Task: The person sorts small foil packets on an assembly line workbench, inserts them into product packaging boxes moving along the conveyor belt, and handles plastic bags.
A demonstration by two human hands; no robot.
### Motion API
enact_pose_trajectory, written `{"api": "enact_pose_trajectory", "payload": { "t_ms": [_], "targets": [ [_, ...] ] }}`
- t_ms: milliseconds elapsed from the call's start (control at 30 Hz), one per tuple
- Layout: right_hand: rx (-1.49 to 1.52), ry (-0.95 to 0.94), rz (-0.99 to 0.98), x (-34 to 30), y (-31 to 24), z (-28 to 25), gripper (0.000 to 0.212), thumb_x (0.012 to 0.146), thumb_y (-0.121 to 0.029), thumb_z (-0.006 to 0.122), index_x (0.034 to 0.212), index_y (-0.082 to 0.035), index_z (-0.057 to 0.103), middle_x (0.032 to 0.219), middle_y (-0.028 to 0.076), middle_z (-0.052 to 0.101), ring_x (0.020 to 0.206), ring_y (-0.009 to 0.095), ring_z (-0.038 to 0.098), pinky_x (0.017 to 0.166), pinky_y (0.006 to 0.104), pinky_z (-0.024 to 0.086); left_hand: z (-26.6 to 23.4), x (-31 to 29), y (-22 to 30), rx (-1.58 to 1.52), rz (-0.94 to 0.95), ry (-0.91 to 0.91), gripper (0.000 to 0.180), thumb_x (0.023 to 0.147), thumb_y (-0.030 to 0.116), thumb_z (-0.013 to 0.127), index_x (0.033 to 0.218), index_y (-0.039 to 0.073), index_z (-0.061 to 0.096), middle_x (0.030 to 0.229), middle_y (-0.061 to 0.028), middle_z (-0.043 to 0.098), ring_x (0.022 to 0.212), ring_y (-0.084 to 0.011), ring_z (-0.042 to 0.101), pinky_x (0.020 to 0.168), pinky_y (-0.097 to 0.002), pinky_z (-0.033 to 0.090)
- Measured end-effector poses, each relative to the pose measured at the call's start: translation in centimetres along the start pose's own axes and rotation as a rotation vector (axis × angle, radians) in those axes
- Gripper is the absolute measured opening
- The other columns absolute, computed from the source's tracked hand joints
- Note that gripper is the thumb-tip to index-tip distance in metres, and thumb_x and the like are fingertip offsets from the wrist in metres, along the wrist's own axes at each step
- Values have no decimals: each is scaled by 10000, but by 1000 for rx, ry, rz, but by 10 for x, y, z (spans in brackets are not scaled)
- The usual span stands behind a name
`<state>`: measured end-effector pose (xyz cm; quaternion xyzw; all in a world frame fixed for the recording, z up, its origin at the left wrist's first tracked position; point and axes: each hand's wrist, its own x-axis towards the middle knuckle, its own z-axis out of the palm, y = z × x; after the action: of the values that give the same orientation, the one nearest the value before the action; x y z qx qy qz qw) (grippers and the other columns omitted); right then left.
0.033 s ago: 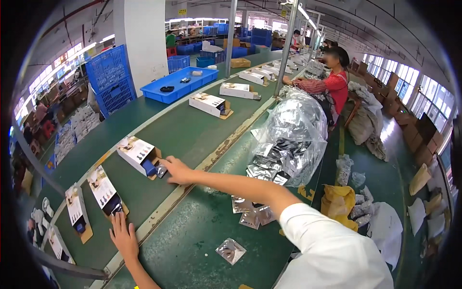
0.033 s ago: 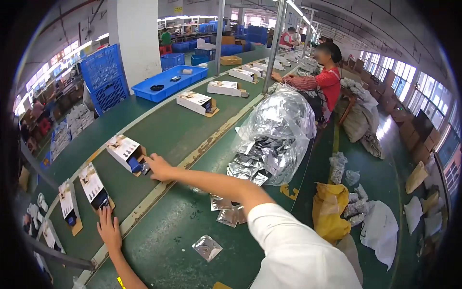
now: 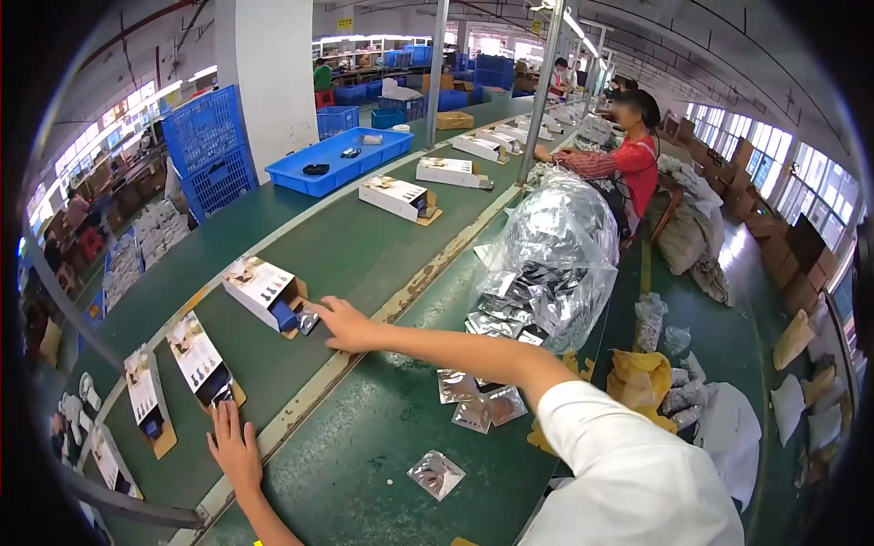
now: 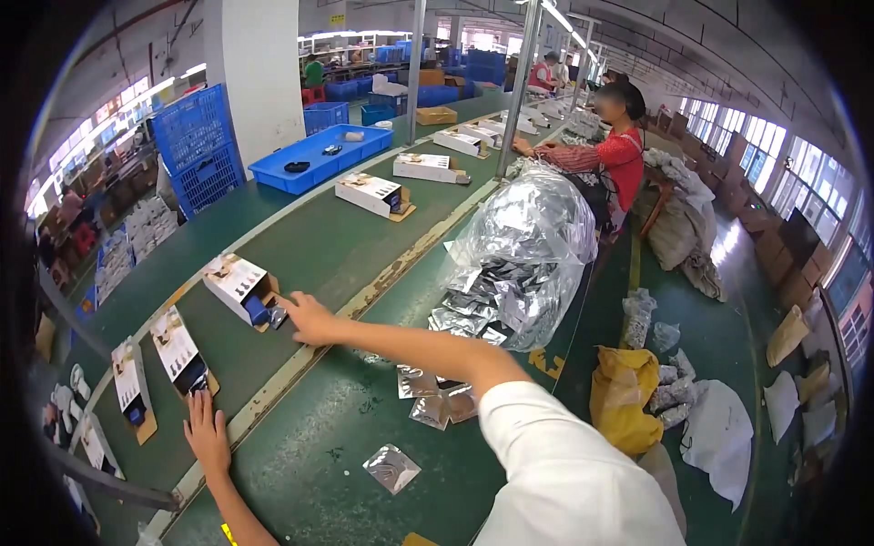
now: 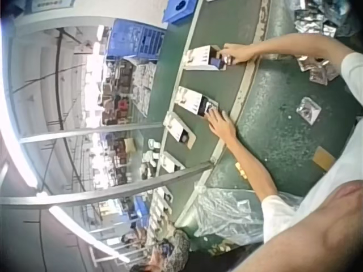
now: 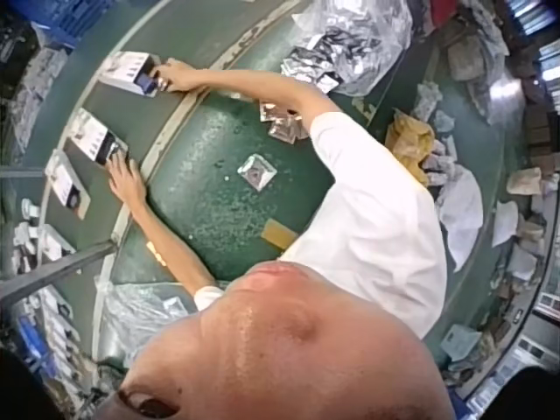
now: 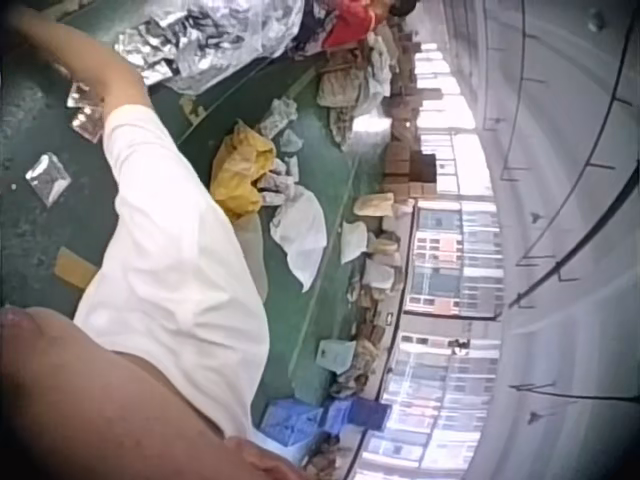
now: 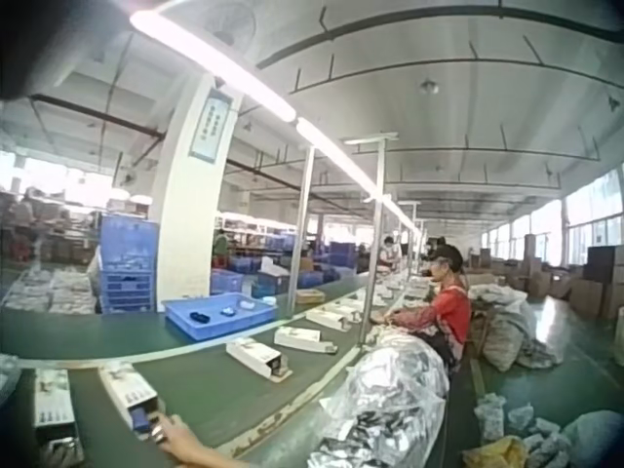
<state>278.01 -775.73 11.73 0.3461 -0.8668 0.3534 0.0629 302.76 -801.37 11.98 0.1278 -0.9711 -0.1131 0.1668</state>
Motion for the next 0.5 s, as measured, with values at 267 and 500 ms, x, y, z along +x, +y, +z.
{"api": "enact_pose_trajectory", "payload": {
  "t_ms": [267,500],
  "targets": [
    [-547,69,-92,-208,-60,-105,792,833,-202,759,1525,-81,395,1513,235,399,1397,439,408,1131,526,377,-12,-39,-53,-8,53,-33,540,1048,407,459,1550,209,468,1668,1,337,1557,-250,256,1254,-542,142],
    [-676,102,336,-334,-74,-102,640,853,-339,716,1388,-27,558,1433,273,477,1327,460,445,1086,577,356,-28,-46,-95,21,299,118,541,930,269,643,1447,125,577,1541,-108,503,1440,-300,444,1173,-509,329]
  ]
}}
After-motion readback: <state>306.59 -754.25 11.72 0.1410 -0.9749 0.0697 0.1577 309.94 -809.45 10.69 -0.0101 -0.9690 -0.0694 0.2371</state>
